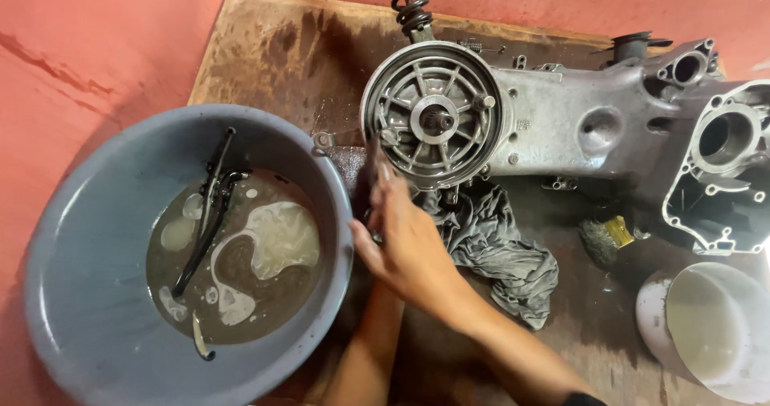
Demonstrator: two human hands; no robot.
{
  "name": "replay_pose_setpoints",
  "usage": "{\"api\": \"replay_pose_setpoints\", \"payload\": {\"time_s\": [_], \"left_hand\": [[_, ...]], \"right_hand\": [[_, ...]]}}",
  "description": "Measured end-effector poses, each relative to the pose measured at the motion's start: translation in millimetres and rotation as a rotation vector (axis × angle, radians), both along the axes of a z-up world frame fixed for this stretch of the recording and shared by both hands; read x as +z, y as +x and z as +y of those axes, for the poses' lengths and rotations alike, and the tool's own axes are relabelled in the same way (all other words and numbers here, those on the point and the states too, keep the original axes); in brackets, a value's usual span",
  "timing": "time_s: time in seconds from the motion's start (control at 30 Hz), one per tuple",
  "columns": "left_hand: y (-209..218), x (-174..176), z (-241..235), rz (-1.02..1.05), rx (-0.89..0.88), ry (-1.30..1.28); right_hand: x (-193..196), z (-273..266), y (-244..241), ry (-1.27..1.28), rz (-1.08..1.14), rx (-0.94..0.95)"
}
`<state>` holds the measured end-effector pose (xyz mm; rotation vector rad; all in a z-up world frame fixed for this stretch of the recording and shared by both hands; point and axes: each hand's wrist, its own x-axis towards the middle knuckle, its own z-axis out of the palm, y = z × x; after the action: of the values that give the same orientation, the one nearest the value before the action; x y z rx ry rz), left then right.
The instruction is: The person is cleaning a motorcycle engine casing and its internal components using a brush and a cleaning solution.
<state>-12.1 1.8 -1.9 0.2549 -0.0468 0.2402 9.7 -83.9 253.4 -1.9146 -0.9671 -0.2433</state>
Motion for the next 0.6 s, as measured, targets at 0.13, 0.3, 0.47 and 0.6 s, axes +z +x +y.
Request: {"api": "replay_pose_setpoints", "payload": {"time_s": [0.13,0.3,0.47,0.6], "left_hand": [[-10,-1,1,0.014,0.01,0.013],[-8,3,5,-0.002,0.025,0.029],[0,2,15,-0.012,0.021,0.047],[13,1,18,-0.033,0.018,0.059]], "right_hand": [[13,-10,7,-0.113,0.335,0.067],[17,36,20,0.042,0.22,0.135],[34,59,28,0.212,0.271,0.124],[13,28,27,0.206,0.401,0.137]]}}
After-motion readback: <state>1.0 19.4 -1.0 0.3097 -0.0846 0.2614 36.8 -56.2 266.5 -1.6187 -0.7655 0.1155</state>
